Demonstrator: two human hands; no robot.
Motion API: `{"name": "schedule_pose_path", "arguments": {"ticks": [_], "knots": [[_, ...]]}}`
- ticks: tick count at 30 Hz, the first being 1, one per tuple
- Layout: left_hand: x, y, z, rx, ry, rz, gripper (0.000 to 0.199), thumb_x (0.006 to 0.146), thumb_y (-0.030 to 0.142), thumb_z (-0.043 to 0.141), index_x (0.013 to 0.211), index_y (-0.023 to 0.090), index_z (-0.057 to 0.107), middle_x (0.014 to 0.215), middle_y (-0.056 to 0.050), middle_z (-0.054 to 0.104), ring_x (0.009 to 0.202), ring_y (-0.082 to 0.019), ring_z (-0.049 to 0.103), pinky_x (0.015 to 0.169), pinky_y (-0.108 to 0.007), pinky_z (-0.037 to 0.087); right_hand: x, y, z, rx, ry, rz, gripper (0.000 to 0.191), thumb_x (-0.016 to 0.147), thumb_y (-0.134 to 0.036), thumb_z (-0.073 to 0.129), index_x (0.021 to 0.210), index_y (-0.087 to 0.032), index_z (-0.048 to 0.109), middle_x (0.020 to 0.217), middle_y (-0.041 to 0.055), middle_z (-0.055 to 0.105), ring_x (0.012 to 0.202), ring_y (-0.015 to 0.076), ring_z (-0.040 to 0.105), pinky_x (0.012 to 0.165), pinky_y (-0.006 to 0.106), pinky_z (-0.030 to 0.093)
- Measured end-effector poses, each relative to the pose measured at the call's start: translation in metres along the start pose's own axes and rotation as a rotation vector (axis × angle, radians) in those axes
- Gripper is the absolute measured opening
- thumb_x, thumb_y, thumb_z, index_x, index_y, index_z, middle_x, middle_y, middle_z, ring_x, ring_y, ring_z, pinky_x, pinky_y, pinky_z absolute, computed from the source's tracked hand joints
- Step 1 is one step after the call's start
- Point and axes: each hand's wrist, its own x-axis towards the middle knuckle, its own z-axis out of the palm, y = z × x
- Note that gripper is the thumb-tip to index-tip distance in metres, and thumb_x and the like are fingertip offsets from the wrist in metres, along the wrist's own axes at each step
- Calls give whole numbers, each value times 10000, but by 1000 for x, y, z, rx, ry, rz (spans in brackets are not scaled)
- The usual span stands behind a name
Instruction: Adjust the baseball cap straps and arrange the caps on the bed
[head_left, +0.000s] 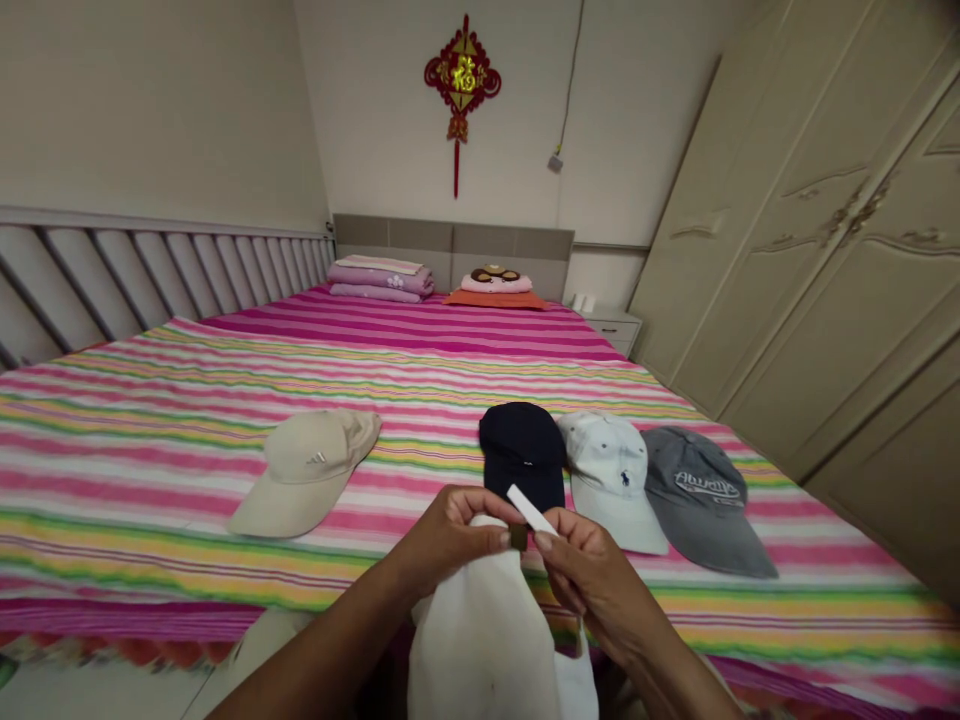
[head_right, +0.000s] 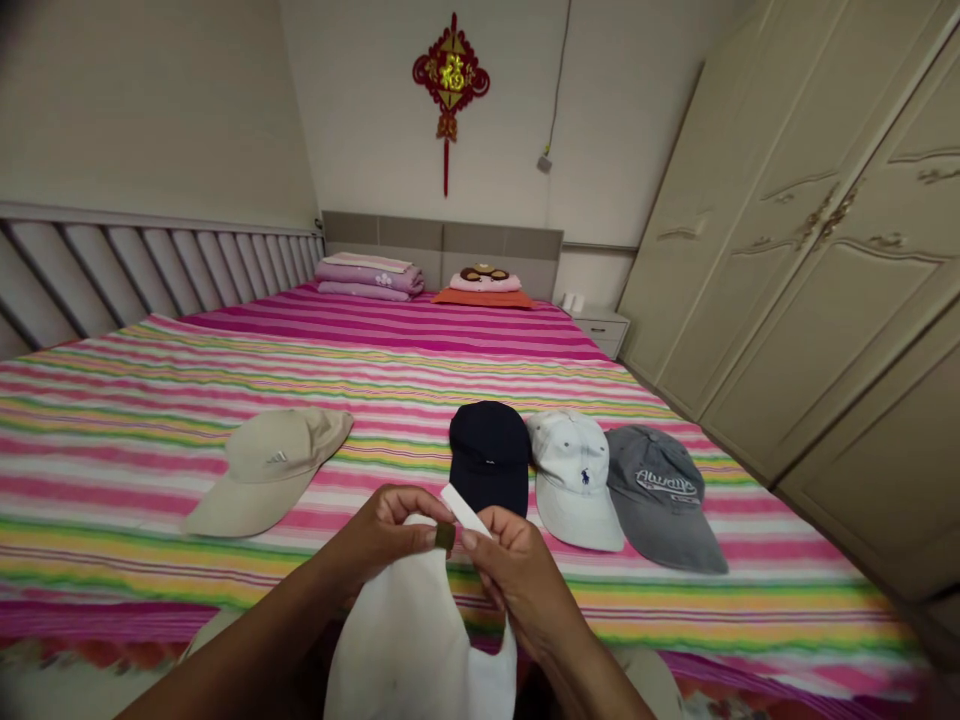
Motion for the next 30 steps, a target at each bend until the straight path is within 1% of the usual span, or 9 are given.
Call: {"name": "schedule_pose_path", "arguments": {"ticks": [4, 7, 9, 11, 13, 16, 19, 25, 30], "knots": [[1, -6, 3, 87, 4, 30, 212, 613, 263, 710, 780, 141, 664, 739, -42, 657, 655, -118, 568, 627, -233, 420, 1, 3, 5, 57, 30, 23, 313, 678, -396, 650, 622, -169, 442, 327, -118, 337, 289, 14, 163, 329, 179, 78], [-1, -6, 5, 211, -9, 47, 281, 597, 258, 715, 850, 154, 653, 761, -42, 649, 675, -137, 564, 627, -246, 420, 0, 4, 6, 149, 6, 50, 291, 689, -361, 645, 624, -174, 432, 344, -123, 328, 290, 16, 170, 331, 179, 112], [-3, -5, 7, 305, 16, 120, 282, 575, 246, 727, 834, 156, 661, 772, -45, 645, 723, -160, 565, 666, -263, 422, 0, 3, 7, 188, -5, 56, 286, 688, -356, 648, 629, -173, 436, 357, -124, 329, 289, 14, 165, 329, 179, 122], [-3, -4, 10, 323, 68, 181, 236, 581, 245, 724, 793, 155, 673, 775, -47, 644, 758, -169, 561, 710, -271, 416, -1, 2, 8, 201, -1, 48, 286, 691, -366, 648, 634, -170, 446, 357, -122, 331, 290, 15, 161, 327, 180, 120], [-3, -4, 12, 204, 92, 152, 215, 600, 258, 713, 786, 158, 676, 761, -42, 644, 722, -150, 556, 689, -259, 414, -3, 0, 8, 197, 20, 25, 304, 715, -395, 623, 616, -173, 441, 344, -115, 338, 293, 19, 158, 329, 182, 108], [-3, -5, 13, -63, 82, 51, 230, 602, 281, 716, 787, 153, 671, 713, -26, 635, 592, -95, 522, 578, -213, 389, -8, -6, 7, 161, 79, -11, 328, 725, -420, 604, 584, -165, 455, 335, -88, 380, 306, 22, 189, 344, 180, 102], [-4, -3, 14, -211, 61, 43, 224, 598, 291, 721, 759, 146, 666, 678, -12, 621, 518, -58, 479, 519, -188, 353, -14, -15, 5, 148, 102, -13, 329, 684, -414, 634, 554, -157, 476, 342, -57, 426, 325, 32, 258, 359, 176, 137], [-5, -1, 22, -259, 46, 78, 201, 634, 290, 698, 764, 142, 663, 722, -25, 632, 555, -60, 500, 526, -178, 347, -22, -23, 7, 159, 129, -30, 317, 640, -383, 656, 506, -167, 467, 328, -52, 426, 333, 44, 268, 358, 186, 159], [-5, -2, 23, -248, 47, 67, 249, 611, 302, 713, 782, 130, 658, 661, -16, 606, 500, -52, 466, 483, -178, 318, -21, -22, 10, 104, 154, -22, 349, 622, -419, 659, 490, -166, 458, 328, -54, 416, 337, 37, 254, 361, 183, 153]]}}
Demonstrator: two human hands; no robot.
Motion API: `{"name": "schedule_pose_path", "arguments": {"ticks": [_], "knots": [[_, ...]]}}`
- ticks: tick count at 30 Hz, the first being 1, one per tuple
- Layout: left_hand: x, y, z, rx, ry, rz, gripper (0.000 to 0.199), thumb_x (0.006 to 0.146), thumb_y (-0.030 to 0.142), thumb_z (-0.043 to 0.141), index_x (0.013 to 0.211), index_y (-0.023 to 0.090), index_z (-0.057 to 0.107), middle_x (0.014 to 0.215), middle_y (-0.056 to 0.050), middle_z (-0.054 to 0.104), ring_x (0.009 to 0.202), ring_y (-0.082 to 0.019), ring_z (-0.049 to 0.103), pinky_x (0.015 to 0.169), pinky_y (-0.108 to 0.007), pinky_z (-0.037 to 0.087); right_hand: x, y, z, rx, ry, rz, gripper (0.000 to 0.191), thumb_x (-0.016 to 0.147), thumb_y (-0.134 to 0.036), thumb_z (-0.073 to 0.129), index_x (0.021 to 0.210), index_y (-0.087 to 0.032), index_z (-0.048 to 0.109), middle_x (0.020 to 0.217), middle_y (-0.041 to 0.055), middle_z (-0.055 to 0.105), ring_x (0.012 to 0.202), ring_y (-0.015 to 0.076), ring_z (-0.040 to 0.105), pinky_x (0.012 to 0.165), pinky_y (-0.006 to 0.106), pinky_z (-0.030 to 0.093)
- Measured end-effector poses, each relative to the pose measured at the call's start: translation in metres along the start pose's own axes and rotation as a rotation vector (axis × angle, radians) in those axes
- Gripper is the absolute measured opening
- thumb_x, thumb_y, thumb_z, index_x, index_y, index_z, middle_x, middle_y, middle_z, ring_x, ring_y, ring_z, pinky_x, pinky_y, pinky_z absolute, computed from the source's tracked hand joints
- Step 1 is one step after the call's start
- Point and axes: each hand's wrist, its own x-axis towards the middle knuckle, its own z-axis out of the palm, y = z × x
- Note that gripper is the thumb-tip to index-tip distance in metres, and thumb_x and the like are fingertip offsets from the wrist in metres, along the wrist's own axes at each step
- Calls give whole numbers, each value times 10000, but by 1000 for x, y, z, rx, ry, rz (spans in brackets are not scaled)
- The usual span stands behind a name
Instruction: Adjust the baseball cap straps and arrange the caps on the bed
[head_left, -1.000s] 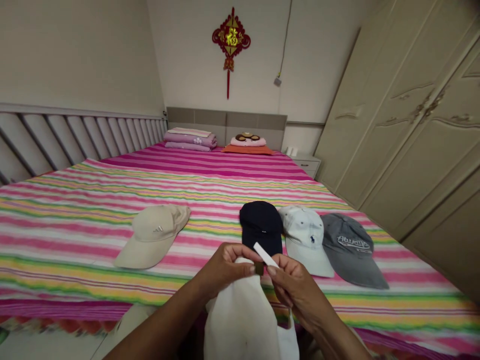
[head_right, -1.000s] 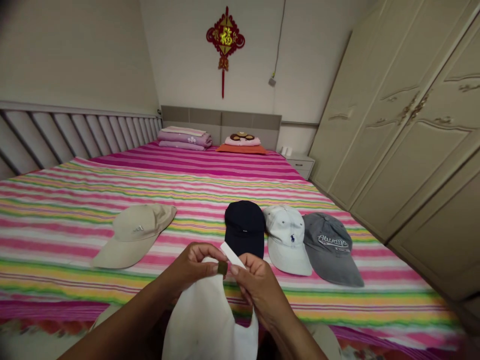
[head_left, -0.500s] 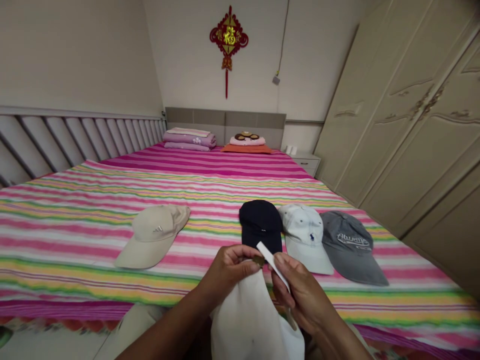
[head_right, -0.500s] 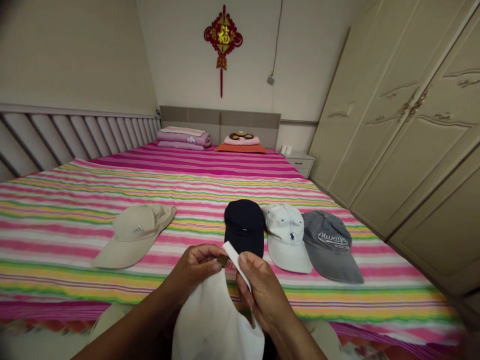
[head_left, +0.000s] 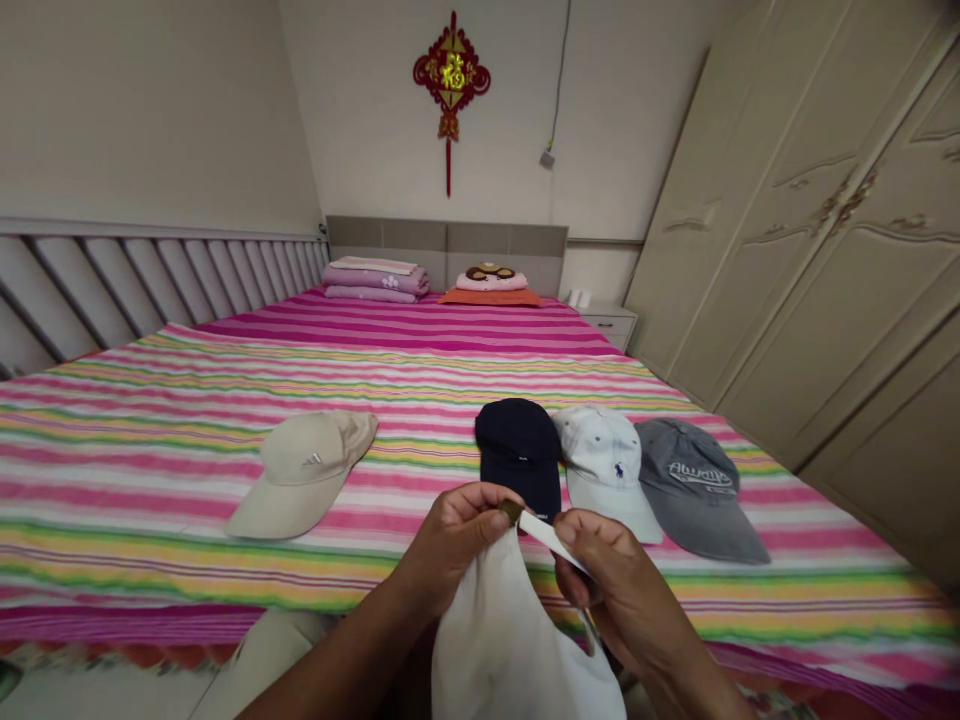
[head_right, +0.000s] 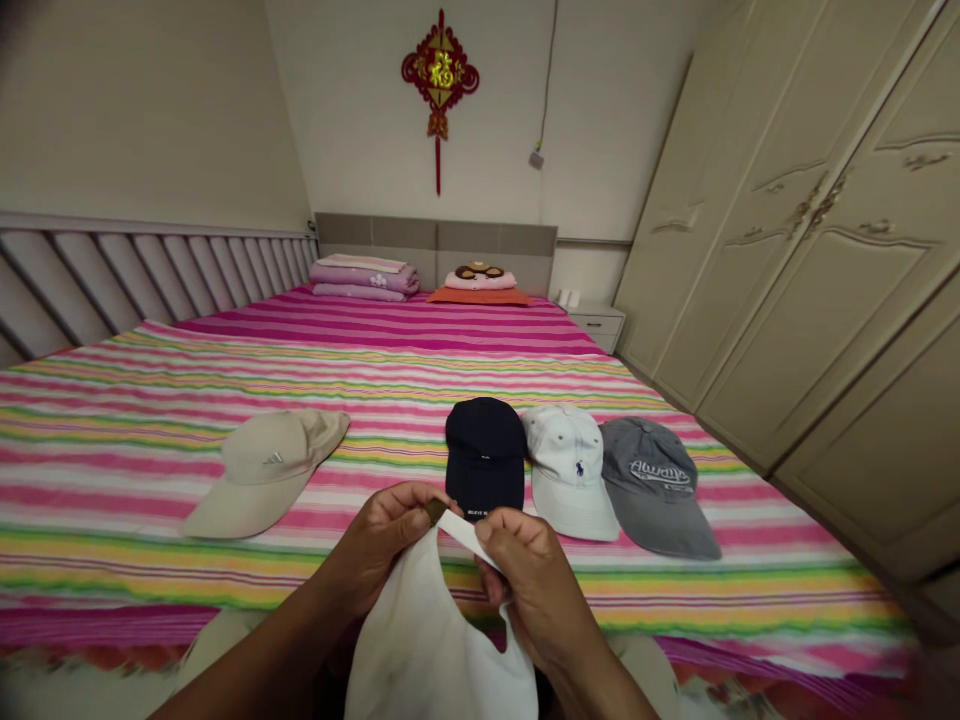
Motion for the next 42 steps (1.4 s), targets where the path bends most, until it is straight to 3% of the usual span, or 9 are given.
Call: {"name": "schedule_pose_path", "arguments": {"ticks": [11, 15, 22, 26, 30, 35, 42], "knots": [[-2, 3, 1, 71, 50, 4, 284, 546, 304, 749, 765, 143, 669, 684, -29, 630, 548, -88, 506, 536, -209, 365, 1, 6, -3, -85, -24, -13, 363, 659, -451, 631, 504, -163, 473, 341, -43, 436, 345, 48, 280, 395, 202, 162], [-4, 3, 0, 144, 21, 27, 258, 592, 292, 721, 804, 155, 666, 734, -41, 642, 607, -115, 536, 587, -236, 396, 0, 6, -4, -176, -69, -3, 338, 662, -436, 639, 529, -150, 519, 375, -36, 455, 347, 54, 315, 388, 206, 161], [-8, 10, -2, 524, 3, 242, 207, 677, 287, 652, 853, 181, 678, 890, -72, 656, 892, -208, 543, 815, -316, 381, -1, 4, 0, -55, -46, 14, 308, 637, -386, 667, 525, -147, 508, 401, -45, 457, 343, 36, 296, 385, 197, 147], [-10, 14, 1, 616, -43, 279, 201, 689, 276, 640, 866, 189, 679, 892, -74, 655, 925, -220, 531, 876, -347, 351, 0, 9, 3, -12, -73, 35, 293, 643, -366, 669, 537, -150, 502, 414, -49, 458, 340, 35, 284, 391, 196, 162], [-10, 11, 1, 517, -72, 266, 199, 694, 267, 637, 866, 172, 665, 864, -68, 621, 863, -197, 538, 829, -321, 380, 0, 10, 3, 23, -128, 40, 302, 679, -408, 640, 588, -158, 495, 442, -43, 467, 366, 51, 314, 410, 200, 201], [-9, 2, -3, 260, -26, 121, 201, 660, 263, 674, 839, 176, 645, 803, -32, 597, 731, -127, 531, 673, -230, 397, 0, 7, -6, -65, -182, 11, 269, 732, -406, 587, 662, -156, 517, 556, 0, 546, 519, 100, 447, 523, 219, 320], [-10, -2, 2, 66, -8, -22, 254, 590, 270, 723, 796, 161, 621, 647, 4, 569, 503, -68, 476, 492, -190, 349, 3, 18, -6, -10, -161, 35, 236, 708, -329, 629, 613, -156, 500, 455, -35, 499, 408, 64, 375, 454, 207, 266]]}}
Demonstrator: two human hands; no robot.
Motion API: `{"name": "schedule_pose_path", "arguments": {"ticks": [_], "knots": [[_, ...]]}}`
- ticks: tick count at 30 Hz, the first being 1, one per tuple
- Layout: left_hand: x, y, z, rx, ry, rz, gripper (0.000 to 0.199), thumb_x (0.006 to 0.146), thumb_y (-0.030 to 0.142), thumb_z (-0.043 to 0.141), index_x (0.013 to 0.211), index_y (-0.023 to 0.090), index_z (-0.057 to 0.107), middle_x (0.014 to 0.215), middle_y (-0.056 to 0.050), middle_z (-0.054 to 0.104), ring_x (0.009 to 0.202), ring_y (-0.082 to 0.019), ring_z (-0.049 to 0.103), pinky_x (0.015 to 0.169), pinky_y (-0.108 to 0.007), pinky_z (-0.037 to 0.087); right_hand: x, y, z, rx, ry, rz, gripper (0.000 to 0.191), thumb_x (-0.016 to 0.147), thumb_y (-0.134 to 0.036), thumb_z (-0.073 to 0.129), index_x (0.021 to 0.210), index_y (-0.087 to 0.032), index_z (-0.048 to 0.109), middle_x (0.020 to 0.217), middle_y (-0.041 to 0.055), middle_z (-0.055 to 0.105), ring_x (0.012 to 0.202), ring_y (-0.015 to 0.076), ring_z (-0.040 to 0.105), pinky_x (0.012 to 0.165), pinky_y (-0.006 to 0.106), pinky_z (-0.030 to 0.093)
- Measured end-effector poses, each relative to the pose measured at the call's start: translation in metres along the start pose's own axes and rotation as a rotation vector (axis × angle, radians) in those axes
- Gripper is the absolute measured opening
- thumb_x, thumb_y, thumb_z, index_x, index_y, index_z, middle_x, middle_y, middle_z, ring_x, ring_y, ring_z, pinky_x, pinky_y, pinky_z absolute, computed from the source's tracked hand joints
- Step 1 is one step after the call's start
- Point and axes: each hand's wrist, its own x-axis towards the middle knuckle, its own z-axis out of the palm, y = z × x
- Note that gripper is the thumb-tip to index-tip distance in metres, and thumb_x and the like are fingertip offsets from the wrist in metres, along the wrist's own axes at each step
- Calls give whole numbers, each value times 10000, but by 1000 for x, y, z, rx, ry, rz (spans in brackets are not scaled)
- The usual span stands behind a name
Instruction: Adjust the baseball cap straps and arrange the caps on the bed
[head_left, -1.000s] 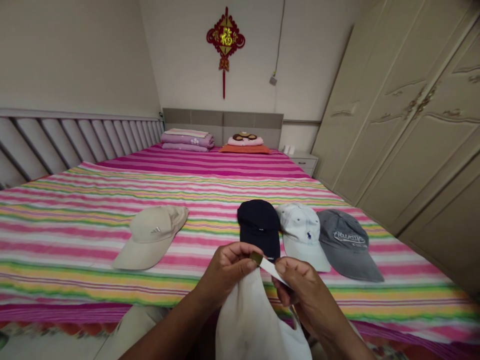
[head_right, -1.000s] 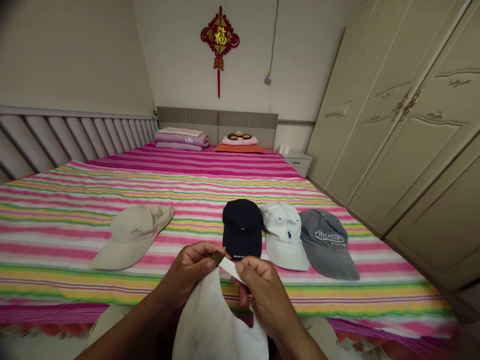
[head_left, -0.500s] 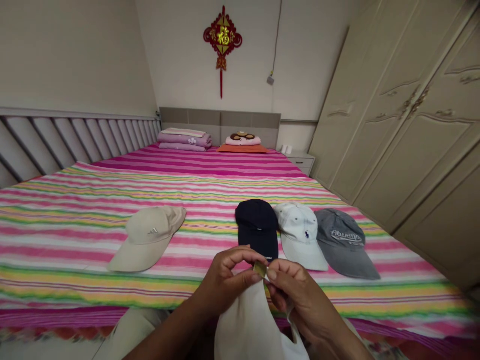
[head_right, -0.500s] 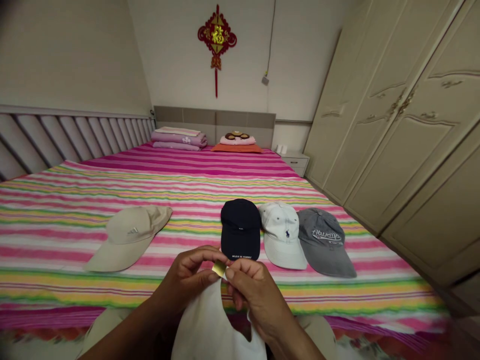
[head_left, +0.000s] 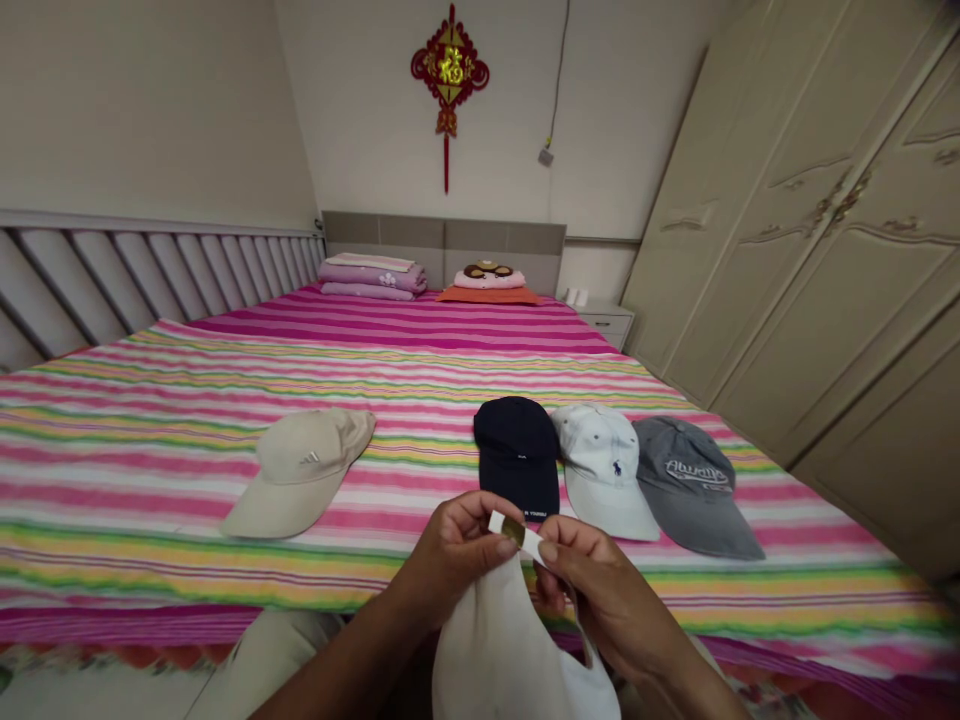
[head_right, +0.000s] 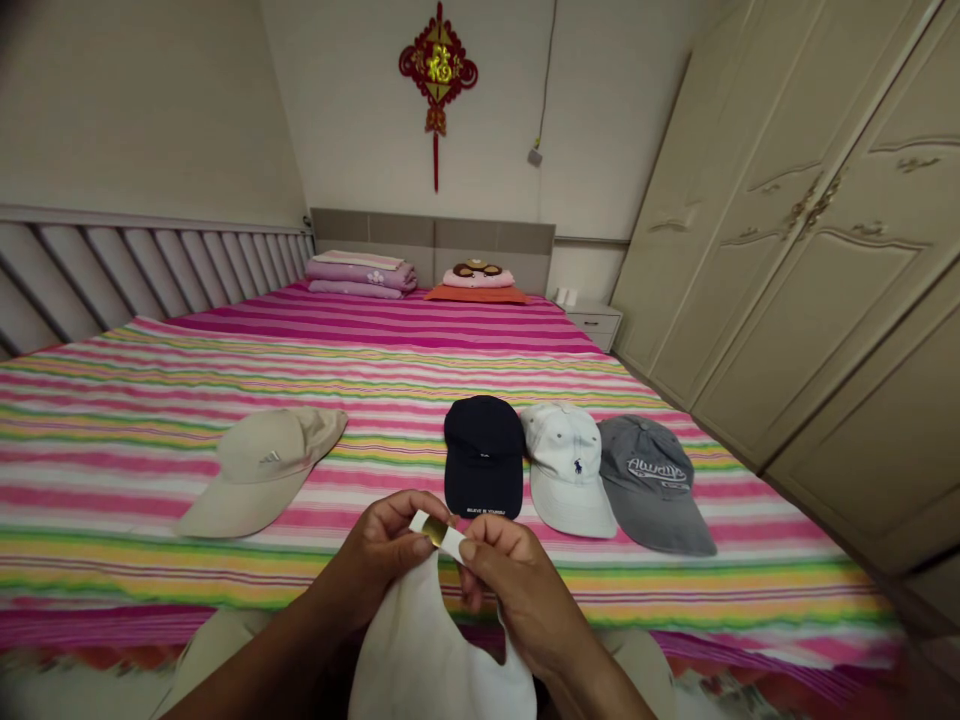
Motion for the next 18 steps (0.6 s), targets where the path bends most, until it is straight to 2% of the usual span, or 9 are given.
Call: {"name": "schedule_pose_path", "arguments": {"ticks": [3, 5, 7, 10, 13, 18], "knots": [[0, -2, 0, 2, -37, 40, 233, 576, 241, 732, 769, 147, 641, 739, -3, 565, 556, -75, 510, 526, -199, 376, 1, 0, 3, -7, -14, 20, 252, 706, -346, 637, 616, -152, 504, 471, -38, 501, 387, 47, 360, 422, 191, 249], [1, -3, -2, -14, -42, 73, 223, 574, 225, 733, 762, 136, 651, 765, -12, 565, 617, -93, 531, 564, -206, 396, 0, -2, 2, -25, -37, 55, 274, 725, -385, 613, 638, -145, 513, 509, -17, 529, 416, 56, 404, 429, 188, 273], [2, -4, -6, -65, -33, 47, 229, 590, 230, 724, 787, 140, 647, 706, -12, 576, 593, -100, 535, 549, -212, 402, -1, -4, -2, -61, -85, 89, 310, 760, -425, 560, 651, -137, 521, 533, 6, 549, 436, 69, 434, 428, 193, 291], [5, -4, -11, -130, -6, 4, 248, 595, 243, 723, 806, 147, 634, 618, -2, 581, 487, -85, 510, 477, -204, 383, -1, -3, -7, -59, -135, 91, 305, 754, -400, 573, 610, -140, 504, 469, -5, 525, 388, 61, 384, 384, 188, 251], [8, -3, -14, -125, -22, 0, 245, 600, 232, 720, 810, 138, 635, 624, -8, 590, 476, -75, 506, 465, -192, 375, 0, -1, -8, 19, -102, 80, 282, 712, -352, 629, 581, -152, 479, 404, -44, 473, 339, 42, 325, 355, 178, 214], [10, -1, -15, -98, -113, -8, 224, 616, 204, 708, 818, 136, 637, 661, -28, 603, 558, -116, 559, 510, -219, 408, 3, -5, -1, 45, -66, 77, 266, 680, -330, 656, 577, -148, 492, 378, -67, 441, 309, 22, 269, 327, 160, 188]]}}
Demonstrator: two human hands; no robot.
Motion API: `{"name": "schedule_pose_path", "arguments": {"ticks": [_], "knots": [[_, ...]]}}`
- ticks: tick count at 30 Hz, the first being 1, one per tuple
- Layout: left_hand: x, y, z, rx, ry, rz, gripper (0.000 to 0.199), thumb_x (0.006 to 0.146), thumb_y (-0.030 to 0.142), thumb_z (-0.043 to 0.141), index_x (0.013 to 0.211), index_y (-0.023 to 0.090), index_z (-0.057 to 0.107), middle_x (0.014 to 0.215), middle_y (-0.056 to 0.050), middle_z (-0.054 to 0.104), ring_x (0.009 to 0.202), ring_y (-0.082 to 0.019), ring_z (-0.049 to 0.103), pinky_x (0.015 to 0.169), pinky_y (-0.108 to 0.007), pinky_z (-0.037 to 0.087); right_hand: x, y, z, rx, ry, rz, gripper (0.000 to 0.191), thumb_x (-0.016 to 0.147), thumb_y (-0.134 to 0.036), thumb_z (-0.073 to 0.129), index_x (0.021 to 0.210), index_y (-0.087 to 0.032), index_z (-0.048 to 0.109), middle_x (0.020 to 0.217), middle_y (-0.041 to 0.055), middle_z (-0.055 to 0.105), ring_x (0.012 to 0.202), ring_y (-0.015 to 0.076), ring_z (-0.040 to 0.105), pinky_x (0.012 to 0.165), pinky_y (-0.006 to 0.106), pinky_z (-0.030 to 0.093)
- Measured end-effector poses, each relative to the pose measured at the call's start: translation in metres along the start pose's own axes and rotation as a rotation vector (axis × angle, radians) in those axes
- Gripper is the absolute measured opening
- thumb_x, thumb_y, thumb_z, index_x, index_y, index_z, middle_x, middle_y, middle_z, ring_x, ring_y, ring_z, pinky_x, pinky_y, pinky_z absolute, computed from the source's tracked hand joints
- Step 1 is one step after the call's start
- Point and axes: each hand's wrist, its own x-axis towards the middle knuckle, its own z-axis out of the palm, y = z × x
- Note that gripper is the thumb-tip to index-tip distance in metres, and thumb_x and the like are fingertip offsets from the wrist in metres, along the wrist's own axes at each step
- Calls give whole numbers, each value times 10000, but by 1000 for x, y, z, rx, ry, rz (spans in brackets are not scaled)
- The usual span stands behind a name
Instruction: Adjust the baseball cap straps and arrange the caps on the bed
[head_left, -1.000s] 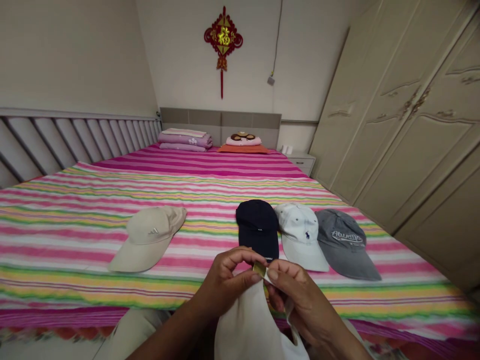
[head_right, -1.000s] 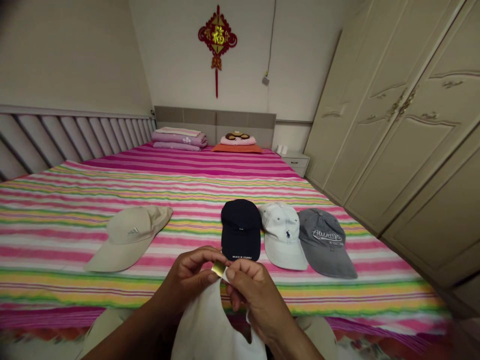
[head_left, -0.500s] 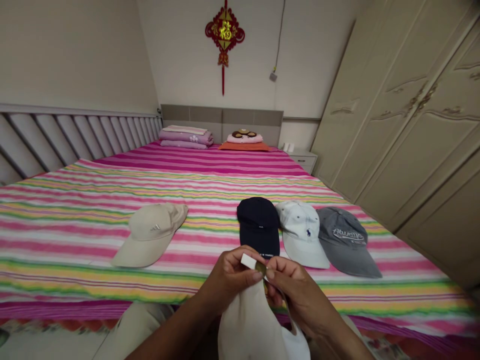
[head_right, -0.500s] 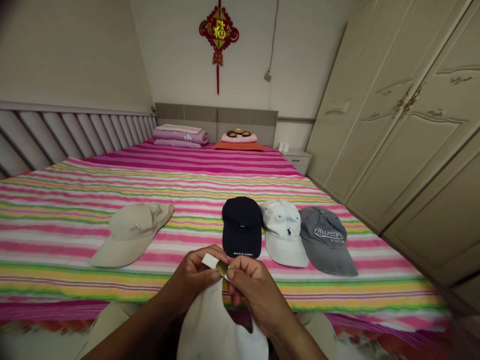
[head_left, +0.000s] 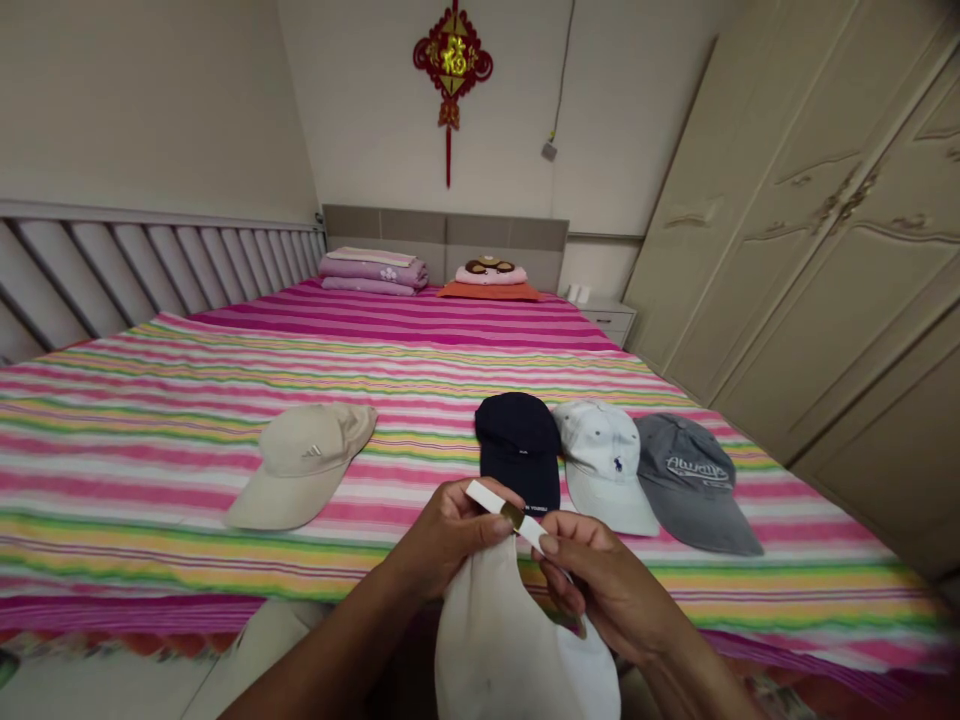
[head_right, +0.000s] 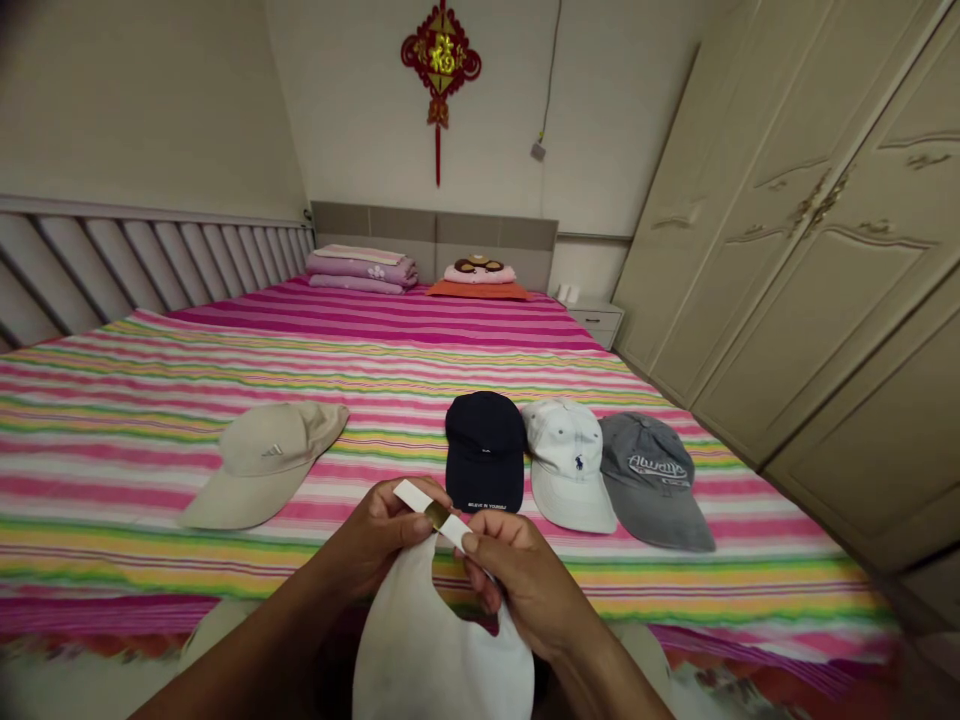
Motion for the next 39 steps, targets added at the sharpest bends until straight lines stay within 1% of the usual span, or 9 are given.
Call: {"name": "schedule_pose_path", "arguments": {"ticks": [9, 15, 18, 21, 24, 27, 30, 34, 39], "knots": [[0, 2, -2, 211, -17, 113, 221, 586, 187, 724, 795, 140, 670, 754, -28, 578, 660, -105, 524, 585, -211, 387, 3, -5, 6, 15, -10, 45, 204, 677, -289, 628, 566, -153, 525, 291, -103, 352, 261, 13, 171, 284, 149, 176], [-3, 2, -3, 164, -39, -82, 294, 602, 271, 718, 864, 152, 655, 663, -24, 597, 570, -108, 522, 559, -232, 388, 4, -5, 7, 16, 14, 53, 201, 664, -281, 620, 551, -161, 504, 292, -108, 342, 259, 9, 163, 281, 147, 176], [-2, 9, -6, 71, -78, -120, 432, 615, 462, 666, 876, 119, 655, 743, -68, 627, 626, -135, 544, 587, -242, 402, 5, -4, 7, -5, 35, 42, 191, 658, -278, 617, 558, -163, 502, 295, -108, 346, 262, 10, 167, 285, 149, 181], [3, 18, -12, -14, -102, -239, 598, 679, 612, 500, 900, 79, 659, 840, -120, 642, 743, -182, 569, 650, -262, 415, 5, -4, 7, -29, 35, 44, 219, 657, -299, 625, 554, -165, 487, 304, -111, 345, 269, 7, 165, 291, 149, 171], [9, 23, -19, 11, -110, -382, 469, 716, 499, 538, 858, 72, 671, 772, -102, 652, 692, -158, 573, 628, -245, 408, 4, -3, 7, -73, 21, 38, 254, 656, -318, 630, 535, -165, 468, 308, -106, 350, 276, 10, 183, 294, 153, 154], [13, 23, -23, 102, -86, -477, 265, 655, 321, 664, 772, 83, 677, 713, -61, 644, 653, -124, 560, 629, -228, 403, 4, -4, 6, -112, 35, 45, 252, 636, -316, 637, 531, -162, 468, 313, -102, 361, 283, 10, 195, 300, 157, 156], [15, 19, -24, 116, -64, -545, 226, 630, 315, 696, 652, 96, 649, 612, -20, 606, 573, -93, 531, 610, -221, 399, 6, -4, 5, -140, 47, 55, 240, 635, -323, 634, 546, -157, 484, 315, -102, 361, 288, 10, 194, 305, 159, 148], [13, 13, -25, 50, -126, -553, 267, 579, 317, 735, 587, 85, 604, 500, 7, 542, 447, -61, 459, 514, -206, 368, 7, -3, 2, -118, 36, 59, 231, 641, -317, 635, 557, -157, 492, 313, -106, 355, 283, 12, 192, 300, 157, 155], [9, 9, -23, 62, -127, -459, 272, 582, 312, 734, 630, 76, 609, 517, 4, 529, 441, -55, 442, 473, -196, 337, 9, 0, -1, -27, 28, 73, 231, 636, -298, 651, 555, -163, 483, 296, -114, 340, 268, 10, 168, 286, 148, 176]]}}
